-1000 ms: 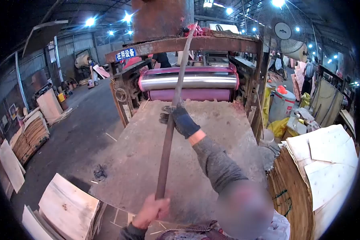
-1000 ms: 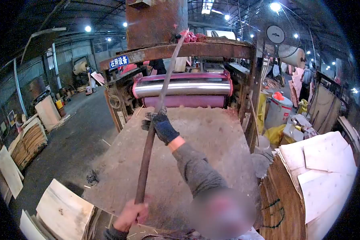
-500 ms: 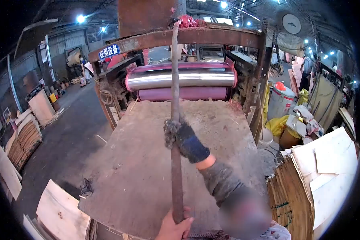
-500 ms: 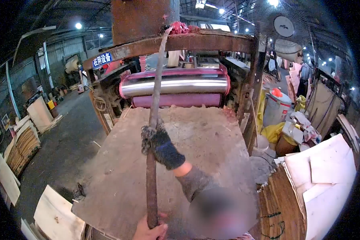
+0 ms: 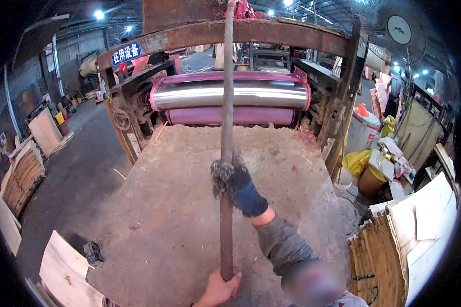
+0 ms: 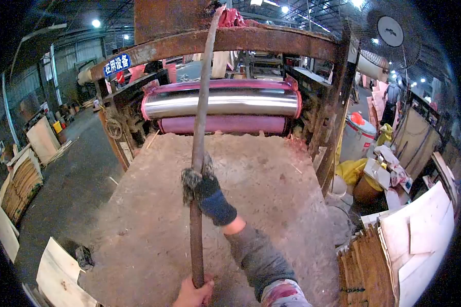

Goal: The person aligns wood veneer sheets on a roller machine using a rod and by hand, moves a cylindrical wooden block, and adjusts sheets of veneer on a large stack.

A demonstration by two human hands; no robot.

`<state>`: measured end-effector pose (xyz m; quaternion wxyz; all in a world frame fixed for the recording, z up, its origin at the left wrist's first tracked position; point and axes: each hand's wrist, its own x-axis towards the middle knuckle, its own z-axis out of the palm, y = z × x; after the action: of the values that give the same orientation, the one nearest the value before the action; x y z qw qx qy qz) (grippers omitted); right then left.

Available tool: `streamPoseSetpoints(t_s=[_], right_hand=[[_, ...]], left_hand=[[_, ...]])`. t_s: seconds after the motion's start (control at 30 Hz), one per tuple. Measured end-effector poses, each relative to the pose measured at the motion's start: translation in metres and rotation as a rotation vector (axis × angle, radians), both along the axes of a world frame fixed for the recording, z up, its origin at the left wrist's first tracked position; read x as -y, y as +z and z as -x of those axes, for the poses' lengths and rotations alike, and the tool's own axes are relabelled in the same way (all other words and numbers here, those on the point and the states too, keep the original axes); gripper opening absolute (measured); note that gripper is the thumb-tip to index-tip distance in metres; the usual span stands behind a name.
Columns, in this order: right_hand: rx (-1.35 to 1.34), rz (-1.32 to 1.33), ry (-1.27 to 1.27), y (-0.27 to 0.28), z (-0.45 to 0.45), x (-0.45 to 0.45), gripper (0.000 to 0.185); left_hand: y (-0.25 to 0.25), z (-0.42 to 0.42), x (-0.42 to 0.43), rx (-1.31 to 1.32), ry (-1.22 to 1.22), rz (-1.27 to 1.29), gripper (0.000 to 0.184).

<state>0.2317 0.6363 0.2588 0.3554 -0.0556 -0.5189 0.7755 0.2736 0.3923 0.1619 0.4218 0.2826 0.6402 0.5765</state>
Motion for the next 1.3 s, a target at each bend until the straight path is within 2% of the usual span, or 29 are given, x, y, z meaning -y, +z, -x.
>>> streamPoseSetpoints(t_s=[0.03,0.1,0.23,0.3,0.33,0.37,0.43,0.47,0.5,0.53,0.57,0.6,0.67,0.73,0.77,0.83,0.9,0.97,1.03,1.07,1.1,1.17,1.2,1.3], right_hand=[[-0.002,-0.002,0.0,0.008,0.005,-0.006,0.019],[-0.071,-0.221,-0.173,0.032,0.015,-0.015,0.021],[-0.245,-0.322,-0.1,0.078,0.056,-0.07,0.021],[-0.143,-0.356,-0.146,0.113,0.059,-0.086,0.02],[-0.074,-0.329,-0.205,0.12,0.066,-0.097,0.026],[-0.084,-0.336,-0.204,0.104,0.076,-0.12,0.026],[-0.146,-0.693,-0.308,0.075,0.078,-0.155,0.038],[0.0,-0.521,-0.121,0.069,0.057,-0.145,0.05],[0.034,-0.185,-0.018,0.075,0.023,-0.108,0.052],[0.047,-0.149,-0.02,0.06,0.001,-0.092,0.05],[0.225,-0.104,0.023,0.048,-0.023,-0.087,0.05],[0.188,-0.12,0.045,0.014,-0.045,-0.084,0.051],[0.31,-0.102,0.085,-0.046,-0.099,-0.082,0.046],[0.297,0.068,0.11,-0.118,-0.164,-0.083,0.038],[0.414,-0.886,-0.117,-0.161,-0.197,-0.084,0.037],[0.327,0.136,0.048,-0.189,-0.26,-0.041,0.037],[0.334,0.393,-0.033,-0.231,-0.306,-0.001,0.038],[0.346,0.422,-0.011,-0.273,-0.34,0.034,0.039],[0.632,-0.208,-0.102,-0.287,-0.355,0.077,0.039],[0.307,0.458,-0.093,-0.31,-0.358,0.094,0.036],[0.304,0.472,-0.093,-0.317,-0.361,0.107,0.036],[0.917,-0.662,-0.361,-0.326,-0.361,0.131,0.024],[0.914,-0.65,-0.361,-0.326,-0.361,0.141,0.024],[0.798,-0.368,-0.348,-0.322,-0.363,0.159,0.02]], left_hand=[[0.011,0.007,-0.006,-0.002,0.0,-0.002,0.016],[0.035,0.027,-0.02,0.01,-0.159,0.072,0.029],[0.098,0.064,-0.047,0.021,-0.178,-0.081,0.028],[0.114,0.085,-0.069,-0.01,-0.151,-0.15,0.03],[0.122,0.094,-0.081,-0.023,-0.165,-0.173,0.03],[0.131,0.104,-0.091,-0.038,-0.181,-0.194,0.03],[0.152,0.122,-0.108,-0.067,-0.223,-0.203,0.03],[0.158,0.131,-0.118,-0.067,-0.225,-0.212,0.03],[0.161,0.142,-0.128,-0.074,-0.224,-0.204,0.029],[0.165,0.151,-0.137,-0.08,-0.223,-0.192,0.028],[0.167,0.156,-0.145,-0.077,-0.224,-0.193,0.028],[0.171,0.16,-0.153,-0.101,-0.215,-0.173,0.027],[0.172,0.161,-0.163,-0.217,-0.177,-0.126,0.024],[0.165,0.168,-0.164,-0.257,-0.142,-0.14,0.023],[0.162,0.172,-0.164,-0.302,-0.103,-0.148,0.021],[0.161,0.171,-0.163,-0.39,-0.039,-0.122,0.021],[0.149,0.177,-0.172,-0.467,0.021,-0.098,0.022],[0.129,0.194,-0.189,-0.829,0.144,-0.014,0.026],[0.128,0.186,-0.185,-0.868,0.193,-0.002,0.028],[0.128,0.181,-0.183,-0.908,0.249,-0.006,0.03],[0.125,0.176,-0.182,-0.913,0.241,0.004,0.03],[0.116,0.165,-0.185,-1.169,0.335,0.035,0.029],[0.109,0.159,-0.188,-1.177,0.326,0.041,0.029],[0.094,0.13,-0.199,-1.083,0.311,0.008,0.03]])
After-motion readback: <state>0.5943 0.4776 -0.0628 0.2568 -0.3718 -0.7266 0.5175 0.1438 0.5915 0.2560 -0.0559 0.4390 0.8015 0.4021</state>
